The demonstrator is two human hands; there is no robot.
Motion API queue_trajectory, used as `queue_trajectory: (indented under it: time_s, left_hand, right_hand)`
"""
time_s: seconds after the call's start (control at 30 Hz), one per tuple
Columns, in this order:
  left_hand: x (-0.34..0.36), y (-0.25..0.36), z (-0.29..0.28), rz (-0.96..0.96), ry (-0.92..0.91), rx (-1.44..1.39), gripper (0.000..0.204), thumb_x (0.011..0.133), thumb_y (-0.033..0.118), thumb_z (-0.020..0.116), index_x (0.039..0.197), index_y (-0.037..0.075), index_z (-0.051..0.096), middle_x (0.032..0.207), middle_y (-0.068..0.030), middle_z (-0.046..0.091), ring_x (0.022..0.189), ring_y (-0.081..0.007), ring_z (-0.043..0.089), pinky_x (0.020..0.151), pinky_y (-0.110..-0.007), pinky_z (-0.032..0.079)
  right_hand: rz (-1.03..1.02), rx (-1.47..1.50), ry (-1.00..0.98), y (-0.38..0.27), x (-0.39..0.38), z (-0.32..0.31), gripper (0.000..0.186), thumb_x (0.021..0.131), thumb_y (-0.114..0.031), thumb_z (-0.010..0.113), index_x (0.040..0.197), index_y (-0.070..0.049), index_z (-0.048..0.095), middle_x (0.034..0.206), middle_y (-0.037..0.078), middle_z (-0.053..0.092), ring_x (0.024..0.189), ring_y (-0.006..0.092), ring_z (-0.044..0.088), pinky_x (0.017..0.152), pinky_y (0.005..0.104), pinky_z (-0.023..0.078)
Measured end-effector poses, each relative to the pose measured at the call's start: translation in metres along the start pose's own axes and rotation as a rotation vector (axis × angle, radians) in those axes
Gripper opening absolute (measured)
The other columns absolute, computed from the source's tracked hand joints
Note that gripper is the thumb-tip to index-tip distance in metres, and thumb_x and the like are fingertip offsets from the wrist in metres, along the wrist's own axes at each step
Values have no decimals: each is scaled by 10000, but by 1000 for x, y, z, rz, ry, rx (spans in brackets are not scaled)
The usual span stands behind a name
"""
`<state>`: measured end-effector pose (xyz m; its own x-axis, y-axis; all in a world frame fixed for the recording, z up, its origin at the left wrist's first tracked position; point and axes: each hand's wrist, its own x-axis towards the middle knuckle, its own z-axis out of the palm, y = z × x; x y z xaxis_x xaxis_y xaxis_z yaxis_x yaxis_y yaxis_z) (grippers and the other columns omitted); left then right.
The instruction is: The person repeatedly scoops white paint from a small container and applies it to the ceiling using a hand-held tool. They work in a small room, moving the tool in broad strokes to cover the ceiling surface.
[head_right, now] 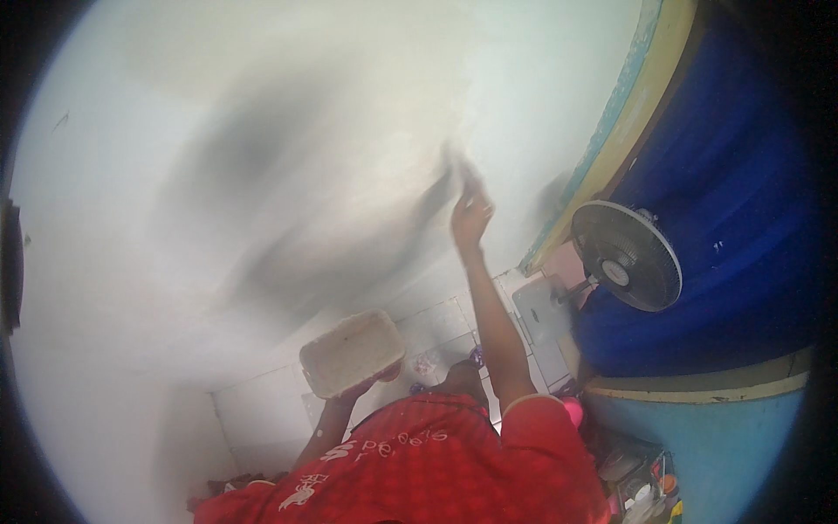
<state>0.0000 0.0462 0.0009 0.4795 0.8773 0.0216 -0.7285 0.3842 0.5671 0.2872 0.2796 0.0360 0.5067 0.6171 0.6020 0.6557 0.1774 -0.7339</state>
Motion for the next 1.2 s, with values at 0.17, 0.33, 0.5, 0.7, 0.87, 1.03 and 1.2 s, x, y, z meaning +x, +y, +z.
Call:
queue_trajectory:
  time_s: [0.17, 0.33, 0.5, 0.7, 0.87, 1.03, 1.2]
  left_hand:
    - [-8, -5, 0, -39, 29, 281, 721, 870, 455, 784, 1470, 202, 474, 1461, -20, 540, 1388, -236, 474, 1172, -444, 378]
    - [-19, -3, 8, -78, 148, 105, 703, 891, 562, 702, 1462, 212, 489, 1456, -11, 543, 1373, -258, 477, 1159, -476, 381]
    - [-19, -7, -8, -194, 164, -378, 634, 979, 561, 552, 1481, 182, 470, 1507, -92, 488, 1409, -351, 428, 1145, -626, 340]
    - [-23, -13, -20, 20, 16, -321, 694, 948, 419, 696, 1521, 158, 403, 1503, -101, 482, 1382, -344, 466, 1109, -566, 439]
    - [-22, -19, -45, -28, -15, -355, 669, 965, 469, 658, 1505, 149, 428, 1498, -99, 488, 1377, -318, 479, 1120, -509, 448]
    - [-29, -21, -40, 102, 49, -99, 659, 965, 466, 659, 1499, 150, 437, 1493, -100, 491, 1369, -299, 489, 1136, -489, 433]
    - [-28, -20, -40, 38, 91, -124, 662, 963, 468, 660, 1499, 150, 438, 1492, -99, 492, 1369, -297, 488, 1140, -487, 426]
  right_hand:
    - [7, -16, 353, 9, 99, 7, 371, 974, -77, 551, 1331, -5, 625, 1164, 212, 721, 1046, 352, 713, 930, 422, 529]
    - [-216, 210, 170, -88, 9, 56, 520, 881, 69, 513, 1388, -11, 595, 1269, 253, 667, 1102, 411, 678, 969, 437, 520]
    - [-160, 337, -455, -75, -46, 43, 364, 1027, -8, 482, 1363, -26, 622, 1329, 193, 660, 1231, 316, 647, 1055, 371, 486]
    - [-41, 270, 99, -49, 50, 1, 361, 1026, -72, 481, 1350, 36, 597, 1322, 241, 645, 1251, 369, 616, 1054, 448, 467]
    - [-67, 35, 128, -51, 76, 27, 454, 989, -59, 498, 1440, -11, 522, 1432, 203, 580, 1254, 384, 593, 1037, 480, 456]
    - [-228, 301, -274, -83, -18, 51, 317, 1021, -111, 547, 1290, 24, 648, 1088, 271, 714, 990, 305, 731, 879, 368, 532]
    - [-113, 491, -254, -36, -24, 32, 405, 1090, -257, 485, 1342, 34, 611, 1230, 202, 697, 1127, 293, 686, 989, 390, 508]
